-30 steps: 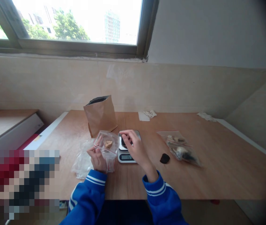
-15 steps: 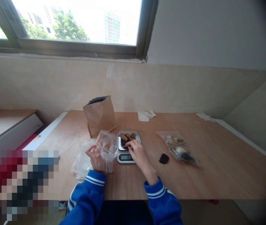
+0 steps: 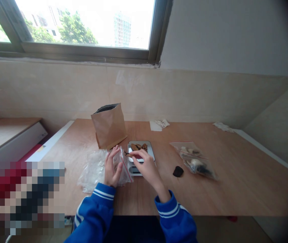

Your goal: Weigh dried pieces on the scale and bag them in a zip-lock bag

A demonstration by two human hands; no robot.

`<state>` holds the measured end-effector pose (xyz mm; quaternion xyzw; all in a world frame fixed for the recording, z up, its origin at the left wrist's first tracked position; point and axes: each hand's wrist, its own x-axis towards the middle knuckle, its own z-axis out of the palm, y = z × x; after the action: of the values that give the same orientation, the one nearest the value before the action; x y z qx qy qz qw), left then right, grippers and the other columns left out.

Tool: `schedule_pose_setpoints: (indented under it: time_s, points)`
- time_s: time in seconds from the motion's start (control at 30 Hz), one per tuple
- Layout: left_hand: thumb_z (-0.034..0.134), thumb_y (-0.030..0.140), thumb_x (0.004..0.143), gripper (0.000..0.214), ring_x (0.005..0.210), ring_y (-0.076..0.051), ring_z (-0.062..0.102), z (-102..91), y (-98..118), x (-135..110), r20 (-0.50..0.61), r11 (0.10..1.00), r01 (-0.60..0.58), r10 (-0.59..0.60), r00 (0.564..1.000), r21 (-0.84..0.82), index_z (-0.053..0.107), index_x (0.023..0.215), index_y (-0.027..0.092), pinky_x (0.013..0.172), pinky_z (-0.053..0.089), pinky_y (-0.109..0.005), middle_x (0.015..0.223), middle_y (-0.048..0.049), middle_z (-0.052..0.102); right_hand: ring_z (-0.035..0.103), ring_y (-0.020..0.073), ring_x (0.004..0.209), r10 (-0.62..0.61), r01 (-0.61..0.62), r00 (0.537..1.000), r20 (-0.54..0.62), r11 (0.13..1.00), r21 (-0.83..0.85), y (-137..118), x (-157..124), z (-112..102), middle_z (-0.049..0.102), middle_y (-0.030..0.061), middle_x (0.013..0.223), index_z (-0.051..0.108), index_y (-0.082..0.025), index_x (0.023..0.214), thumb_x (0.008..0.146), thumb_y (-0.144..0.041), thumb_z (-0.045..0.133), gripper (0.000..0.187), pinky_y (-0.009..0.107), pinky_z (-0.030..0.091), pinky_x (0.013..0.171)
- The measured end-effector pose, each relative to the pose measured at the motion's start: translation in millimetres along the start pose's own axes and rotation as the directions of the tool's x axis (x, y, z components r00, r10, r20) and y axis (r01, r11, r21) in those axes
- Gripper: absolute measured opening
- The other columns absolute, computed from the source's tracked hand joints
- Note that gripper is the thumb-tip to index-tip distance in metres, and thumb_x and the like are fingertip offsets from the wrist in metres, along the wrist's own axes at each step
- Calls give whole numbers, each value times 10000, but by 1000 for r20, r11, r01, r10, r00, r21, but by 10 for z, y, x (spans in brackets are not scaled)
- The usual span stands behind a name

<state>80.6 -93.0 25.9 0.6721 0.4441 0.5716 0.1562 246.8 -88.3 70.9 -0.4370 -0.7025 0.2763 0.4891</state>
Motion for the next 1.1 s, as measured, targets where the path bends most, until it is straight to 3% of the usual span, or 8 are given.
schedule_pose_setpoints:
  time_s: [0.17, 0.3, 0.47, 0.77, 0.97, 1.1]
  points:
    - [588, 318, 822, 579, 1263, -290, 432, 16, -117, -16, -80, 998, 50, -52, 995, -24, 386, 1353, 206, 1063, 309, -504, 1333, -136, 483, 614, 166, 863, 7, -5, 999, -31, 998, 55, -99, -8, -59, 649, 46, 938, 675, -212, 941, 839, -193, 519, 188, 290, 512, 770]
    - [558, 358, 834, 558, 1238, -292, 442, 29, -178, -30, -148, 996, 10, -23, 989, -88, 395, 1345, 203, 1052, 320, -493, 1317, -134, 475, 623, 177, 893, 100, -84, 993, -69, 976, 200, -168, -26, -170, 647, 68, 960, 687, -201, 1003, 867, -278, 511, 235, 309, 525, 801]
    - [514, 422, 839, 573, 1217, -301, 440, 27, -116, -19, -228, 987, -27, -10, 974, -159, 391, 1349, 193, 1030, 326, -494, 1306, -144, 456, 647, 177, 827, 207, -213, 976, 65, 862, 461, -245, -64, -181, 640, 70, 981, 675, -195, 1044, 851, -373, 541, 294, 303, 578, 688]
    - [547, 394, 801, 443, 1011, -243, 470, 29, -12, 28, -297, 992, -111, 87, 951, -63, 457, 1196, 216, 944, 350, -455, 1074, -79, 454, 650, 156, 773, 187, -219, 975, 118, 890, 401, -313, -94, 109, 653, 52, 944, 658, -182, 941, 843, -329, 564, 200, 290, 575, 696]
    - [477, 398, 850, 316, 1001, -225, 482, 30, 47, 79, -390, 984, -104, 39, 920, -147, 456, 1122, 239, 958, 329, -443, 1046, -65, 491, 650, 173, 817, 217, -177, 976, -15, 836, 519, -412, -109, 51, 646, 54, 921, 623, -182, 925, 846, -358, 571, 200, 309, 577, 721]
    - [436, 411, 867, 291, 996, -230, 500, 58, 115, 101, -411, 975, -136, 53, 910, -174, 451, 1097, 234, 959, 319, -468, 1039, -66, 536, 645, 175, 868, 212, -123, 969, -127, 860, 495, -497, -119, 21, 647, 54, 943, 616, -191, 930, 864, -358, 553, 190, 312, 560, 779]
